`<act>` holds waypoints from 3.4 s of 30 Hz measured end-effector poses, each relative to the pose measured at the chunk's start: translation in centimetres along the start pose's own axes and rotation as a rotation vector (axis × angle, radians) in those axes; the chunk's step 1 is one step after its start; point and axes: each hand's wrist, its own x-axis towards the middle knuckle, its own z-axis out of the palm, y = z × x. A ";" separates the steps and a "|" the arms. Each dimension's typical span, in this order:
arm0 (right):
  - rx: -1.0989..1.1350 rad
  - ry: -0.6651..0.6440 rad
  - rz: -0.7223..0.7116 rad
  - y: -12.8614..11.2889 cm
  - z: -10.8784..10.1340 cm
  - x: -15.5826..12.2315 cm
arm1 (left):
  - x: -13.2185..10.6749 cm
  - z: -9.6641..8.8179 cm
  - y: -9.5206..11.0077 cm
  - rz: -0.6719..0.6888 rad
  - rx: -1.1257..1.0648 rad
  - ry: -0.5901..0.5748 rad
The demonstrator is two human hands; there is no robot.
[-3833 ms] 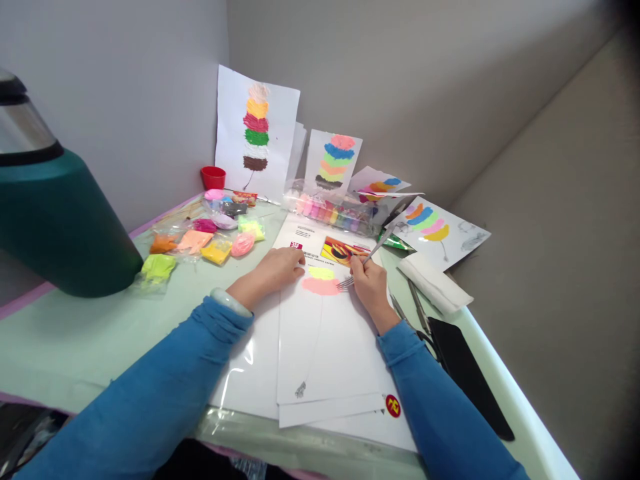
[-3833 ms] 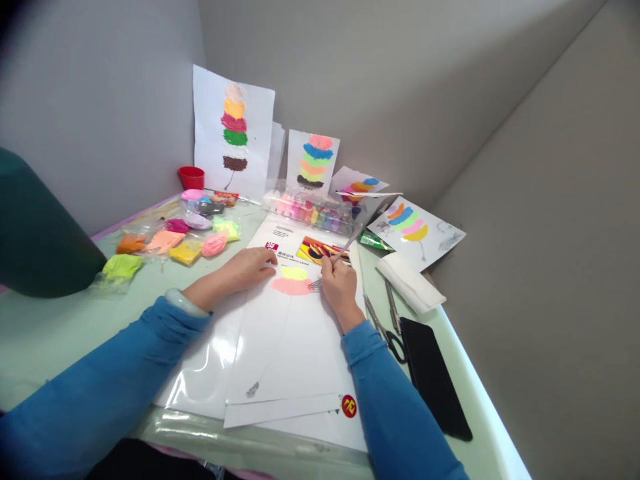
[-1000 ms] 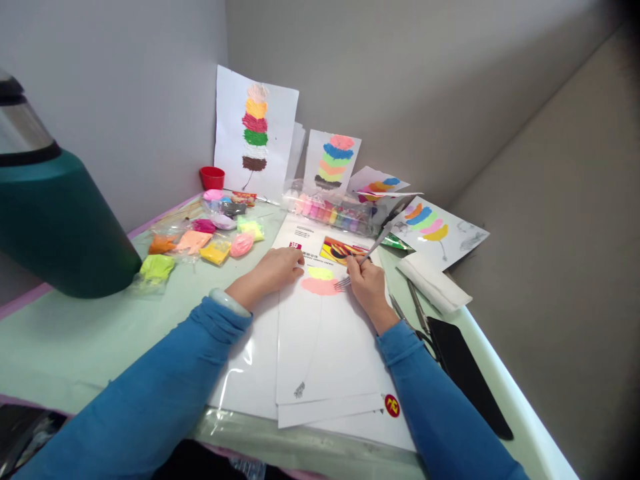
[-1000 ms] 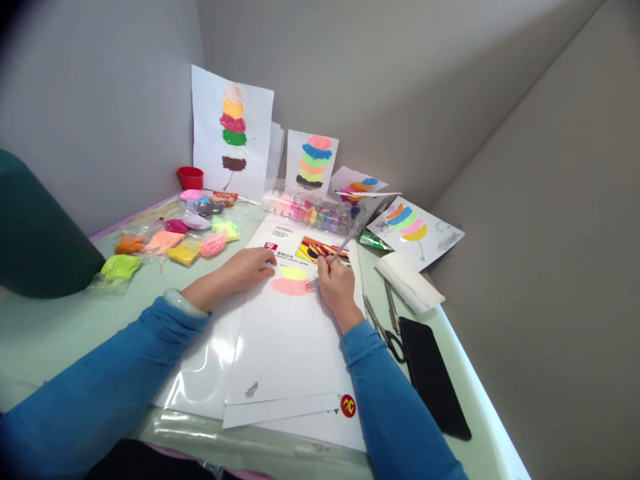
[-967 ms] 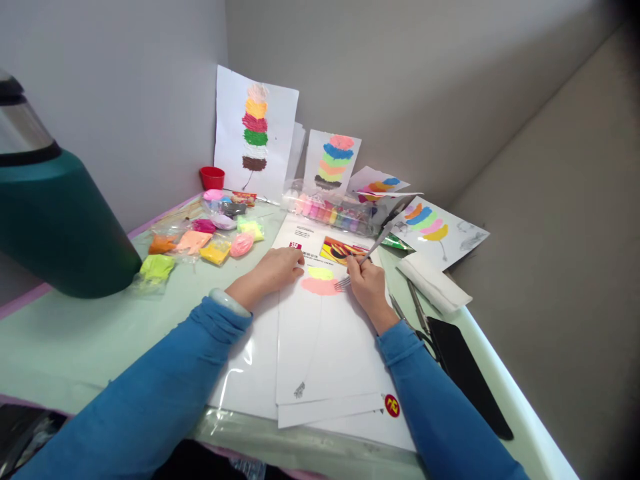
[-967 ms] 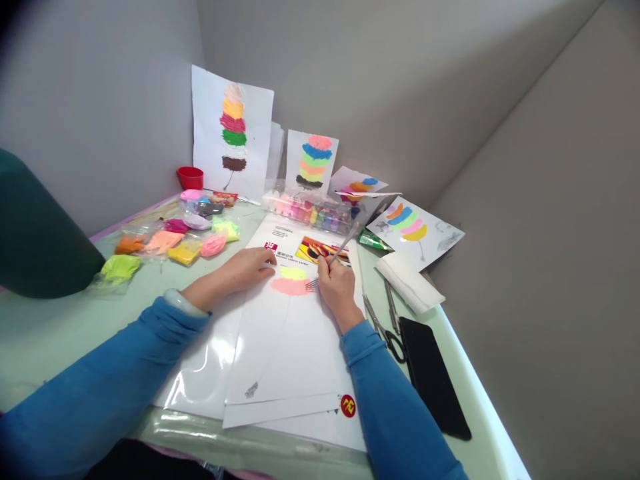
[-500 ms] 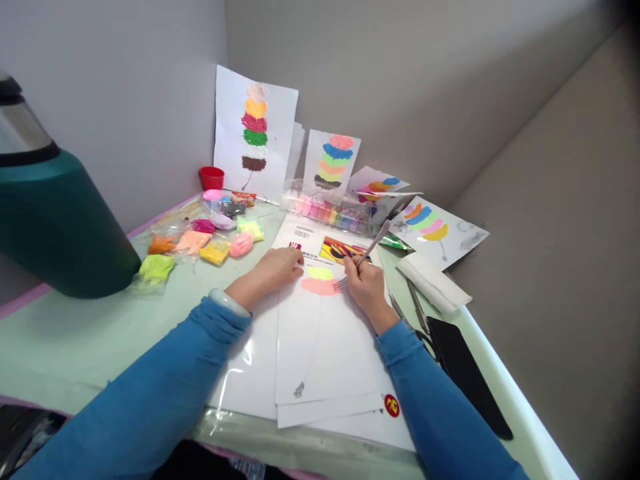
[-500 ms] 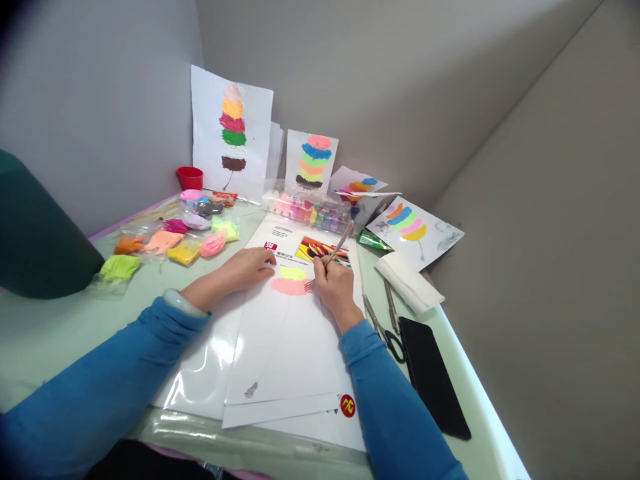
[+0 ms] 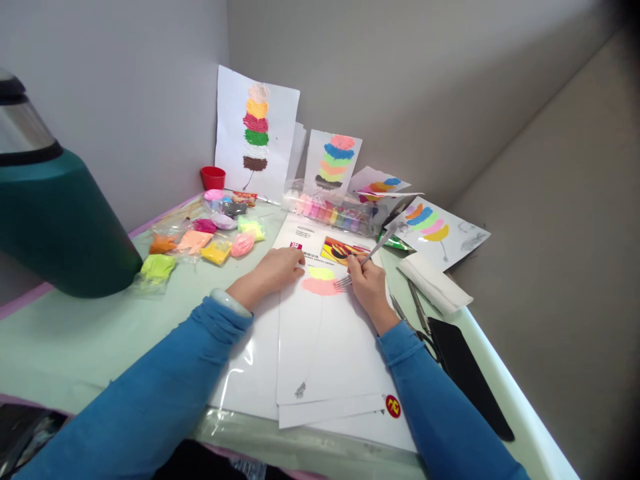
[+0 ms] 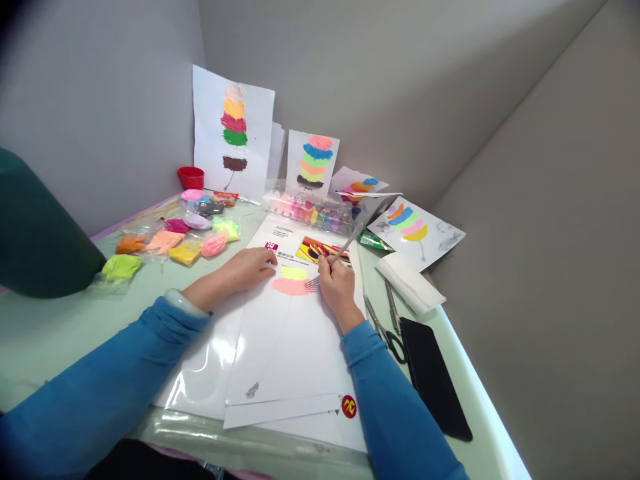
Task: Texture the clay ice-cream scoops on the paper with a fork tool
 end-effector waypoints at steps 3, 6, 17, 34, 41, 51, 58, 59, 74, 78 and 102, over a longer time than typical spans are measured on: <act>0.010 -0.003 0.011 -0.1 0.0 0.0 | 0.0 0.0 0.0 0.004 -0.002 0.004; 0.008 -0.032 0.014 0.0 0.1 0.1 | 0.0 0.0 0.0 0.002 -0.005 0.008; -0.157 -0.008 0.051 0.1 0.1 0.2 | -0.1 0.0 0.0 -0.002 -0.008 0.011; -0.120 -0.052 0.076 0.4 0.3 0.4 | -0.1 0.0 0.0 0.002 -0.009 0.005; -0.193 -0.013 0.054 0.4 0.2 0.3 | -0.1 -0.2 0.1 -0.009 -0.014 -0.004; -0.058 -0.017 0.056 0.2 0.2 0.3 | -0.1 0.0 0.0 0.000 -0.008 0.001; -0.144 -0.005 0.047 0.4 0.3 0.3 | -0.1 -0.1 0.1 -0.001 0.000 -0.007; -0.159 0.001 0.045 0.5 0.3 0.3 | -0.1 -0.1 0.1 -0.002 -0.002 -0.007; -0.123 -0.003 0.042 0.2 0.2 0.2 | -0.1 0.0 0.0 -0.003 -0.014 -0.004; -0.130 0.006 0.041 0.2 0.1 0.3 | -0.1 -0.1 0.0 0.002 -0.021 0.007; 0.045 -0.117 -0.036 -0.2 0.1 -0.1 | -0.3 -0.2 0.2 0.017 -0.009 0.019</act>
